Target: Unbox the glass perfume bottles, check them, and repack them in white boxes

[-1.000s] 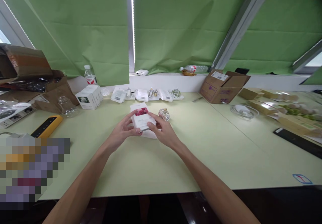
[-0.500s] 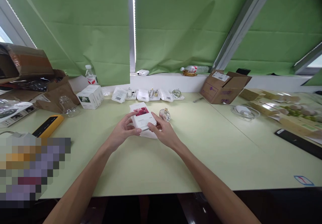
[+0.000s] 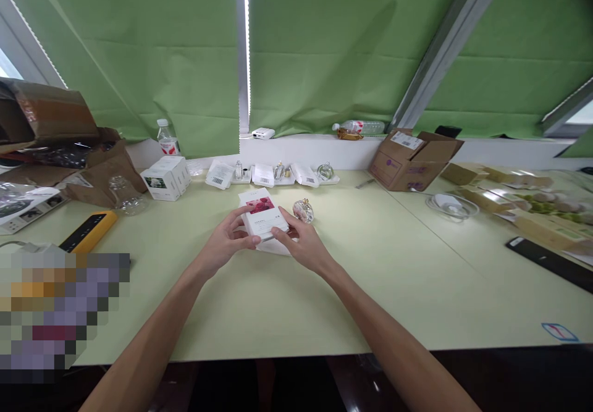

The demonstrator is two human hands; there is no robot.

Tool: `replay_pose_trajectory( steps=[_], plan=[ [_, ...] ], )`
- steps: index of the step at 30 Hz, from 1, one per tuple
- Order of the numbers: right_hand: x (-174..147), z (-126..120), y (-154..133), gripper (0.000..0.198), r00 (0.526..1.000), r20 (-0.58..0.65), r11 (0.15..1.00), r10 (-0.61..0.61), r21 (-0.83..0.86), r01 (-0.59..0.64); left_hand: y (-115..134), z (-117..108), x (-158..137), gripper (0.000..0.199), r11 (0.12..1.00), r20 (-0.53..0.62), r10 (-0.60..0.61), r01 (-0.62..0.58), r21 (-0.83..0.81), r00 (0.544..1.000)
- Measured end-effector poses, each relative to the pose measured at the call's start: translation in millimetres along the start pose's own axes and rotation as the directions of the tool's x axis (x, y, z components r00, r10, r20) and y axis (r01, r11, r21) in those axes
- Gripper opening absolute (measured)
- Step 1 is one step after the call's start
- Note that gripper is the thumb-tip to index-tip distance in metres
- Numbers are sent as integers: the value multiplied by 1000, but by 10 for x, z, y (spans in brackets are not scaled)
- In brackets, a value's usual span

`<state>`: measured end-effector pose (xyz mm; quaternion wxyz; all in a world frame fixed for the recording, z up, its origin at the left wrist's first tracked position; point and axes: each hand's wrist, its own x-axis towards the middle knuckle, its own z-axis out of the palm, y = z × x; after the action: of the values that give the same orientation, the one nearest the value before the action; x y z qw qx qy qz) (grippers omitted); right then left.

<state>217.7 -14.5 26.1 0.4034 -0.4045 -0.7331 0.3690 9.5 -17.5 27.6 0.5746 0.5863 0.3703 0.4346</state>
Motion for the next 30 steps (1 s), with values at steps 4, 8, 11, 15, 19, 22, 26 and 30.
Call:
replay_pose_trajectory(
  steps=[4, 8, 11, 15, 19, 22, 26, 30],
  plan=[
    [2, 3, -1, 53, 1000, -7, 1000, 3, -13, -3, -3, 2, -1, 68, 1000, -8, -6, 6, 5, 1000],
    [3, 4, 14, 54, 1000, -8, 1000, 0, -20, 0, 5, 14, -3, 68, 1000, -17, -7, 7, 7, 1000],
    [3, 4, 25, 55, 1000, -13, 1000, 6, -21, -7, 12, 18, -5, 68, 1000, -14, -18, 18, 16, 1000],
    [5, 1, 20, 52, 1000, -9, 1000, -11, -18, 11, 7, 16, -5, 67, 1000, -13, -18, 19, 16, 1000],
    [6, -2, 18, 51, 1000, -3, 1000, -17, -14, 17, -1, 13, -1, 67, 1000, -12, -14, 14, 17, 1000],
    [8, 2, 36, 52, 1000, -9, 1000, -18, -16, 18, 3, 12, 4, 68, 999, -7, -21, 21, 25, 1000],
    [12, 7, 65, 52, 999, -18, 999, -29, -21, 29, 10, 11, 7, 70, 999, -12, -26, 27, 31, 1000],
    [11, 2, 66, 52, 999, -18, 999, -35, -28, 34, 8, 13, 3, 69, 999, -16, -23, 24, 38, 1000]
  ],
)
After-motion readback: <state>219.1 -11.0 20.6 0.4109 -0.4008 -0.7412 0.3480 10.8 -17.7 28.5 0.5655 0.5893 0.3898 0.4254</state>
